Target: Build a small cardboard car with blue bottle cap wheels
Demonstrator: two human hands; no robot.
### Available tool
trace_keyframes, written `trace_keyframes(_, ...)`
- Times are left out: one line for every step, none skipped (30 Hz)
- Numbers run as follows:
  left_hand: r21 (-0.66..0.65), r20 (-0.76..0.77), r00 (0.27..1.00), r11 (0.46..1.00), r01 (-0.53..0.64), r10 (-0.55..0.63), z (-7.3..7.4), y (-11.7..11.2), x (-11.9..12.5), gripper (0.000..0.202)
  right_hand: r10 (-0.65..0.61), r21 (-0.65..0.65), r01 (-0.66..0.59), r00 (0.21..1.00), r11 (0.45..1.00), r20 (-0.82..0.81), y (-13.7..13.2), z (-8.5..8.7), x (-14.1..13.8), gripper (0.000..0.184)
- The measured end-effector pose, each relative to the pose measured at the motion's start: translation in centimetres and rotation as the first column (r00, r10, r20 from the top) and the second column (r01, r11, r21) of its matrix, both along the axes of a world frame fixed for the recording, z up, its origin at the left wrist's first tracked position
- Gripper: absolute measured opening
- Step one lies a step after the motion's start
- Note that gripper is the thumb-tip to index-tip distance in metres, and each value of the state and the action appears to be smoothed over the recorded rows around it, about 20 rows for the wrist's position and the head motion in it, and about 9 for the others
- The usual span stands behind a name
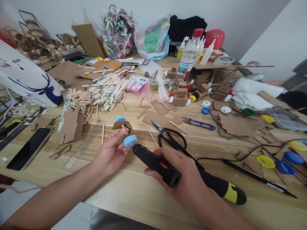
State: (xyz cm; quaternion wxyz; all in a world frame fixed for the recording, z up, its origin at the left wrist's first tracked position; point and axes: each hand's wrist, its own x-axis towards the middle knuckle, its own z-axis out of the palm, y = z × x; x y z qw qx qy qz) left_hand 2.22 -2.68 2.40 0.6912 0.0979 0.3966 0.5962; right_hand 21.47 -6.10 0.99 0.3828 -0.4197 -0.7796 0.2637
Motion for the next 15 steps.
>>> trace_keyframes(0.002, 0.002, 1.000, 1.000, -0.001, 0.001, 0.0, 0.0, 0.0, 0.026, -0.006, -0.008, 0.006, 1.000, 1.000, 0.014, 0.0, 0.1, 0.0, 0.023)
trace_keyframes(0.003, 0.005, 1.000, 1.000, -0.002, 0.002, -0.1, -0.1, 0.0, 0.026, -0.008, -0.019, 0.009, 0.999, 1.000, 0.033, -0.1, 0.2, 0.0, 0.025)
trace_keyframes(0.002, 0.008, 1.000, 1.000, -0.004, 0.004, -0.1, -0.1, 0.0, 0.026, -0.002, -0.034, 0.004, 0.998, 0.999, 0.057, -0.1, 0.4, -0.1, 0.028)
trace_keyframes(0.001, 0.011, 1.000, 1.000, -0.007, 0.007, 0.0, -0.1, 0.0, 0.027, 0.002, -0.047, 0.002, 0.997, 0.999, 0.080, -0.1, 0.7, -0.1, 0.030)
trace_keyframes(-0.001, 0.014, 1.000, 1.000, -0.010, 0.010, 0.0, 0.0, 0.0, 0.028, 0.006, -0.057, 0.000, 0.995, 0.998, 0.101, -0.1, 0.9, -0.2, 0.032)
trace_keyframes(-0.003, 0.015, 1.000, 1.000, -0.012, 0.012, 0.0, 0.0, 0.0, 0.029, 0.012, -0.059, -0.005, 0.994, 0.998, 0.113, -0.1, 1.1, -0.2, 0.033)
trace_keyframes(-0.006, 0.014, 1.000, 1.000, -0.012, 0.012, 0.1, 0.0, -0.1, 0.029, 0.014, -0.057, -0.007, 0.993, 0.998, 0.118, 0.0, 1.3, -0.3, 0.033)
trace_keyframes(-0.007, 0.010, 1.000, 1.000, -0.011, 0.011, 0.1, 0.0, -0.1, 0.029, 0.010, -0.053, -0.004, 0.993, 0.999, 0.118, 0.0, 1.4, -0.3, 0.032)
trace_keyframes(-0.007, 0.005, 1.000, 1.000, -0.007, 0.007, 0.2, 0.0, -0.1, 0.028, 0.006, -0.052, 0.000, 0.993, 0.999, 0.120, 0.0, 1.4, -0.3, 0.029)
trace_keyframes(-0.007, 0.001, 1.000, 1.000, 0.000, 0.000, 0.2, 0.0, -0.1, 0.027, 0.001, -0.039, 0.003, 0.994, 0.999, 0.111, 0.1, 1.4, -0.4, 0.027)
trace_keyframes(-0.007, 0.001, 1.000, 1.000, 0.006, -0.006, 0.2, 0.0, -0.1, 0.027, 0.002, -0.017, -0.001, 0.996, 1.000, 0.093, 0.1, 1.3, -0.3, 0.026)
trace_keyframes(-0.007, 0.003, 1.000, 1.000, 0.010, -0.009, 0.2, 0.0, -0.1, 0.027, 0.003, 0.004, -0.004, 0.997, 1.000, 0.076, 0.1, 1.2, -0.3, 0.025)
trace_keyframes(-0.007, 0.007, 1.000, 1.000, 0.010, -0.010, 0.2, 0.0, -0.1, 0.027, 0.005, 0.022, -0.006, 0.998, 1.000, 0.064, 0.0, 1.1, -0.2, 0.024)
trace_keyframes(-0.008, 0.011, 1.000, 1.000, 0.010, -0.009, 0.2, 0.0, -0.1, 0.027, 0.008, 0.019, -0.010, 0.997, 1.000, 0.070, 0.0, 0.9, -0.2, 0.022)
trace_keyframes(-0.009, 0.012, 1.000, 1.000, 0.009, -0.009, 0.2, 0.0, -0.1, 0.027, 0.007, 0.015, -0.008, 0.997, 1.000, 0.076, 0.0, 0.7, -0.1, 0.021)
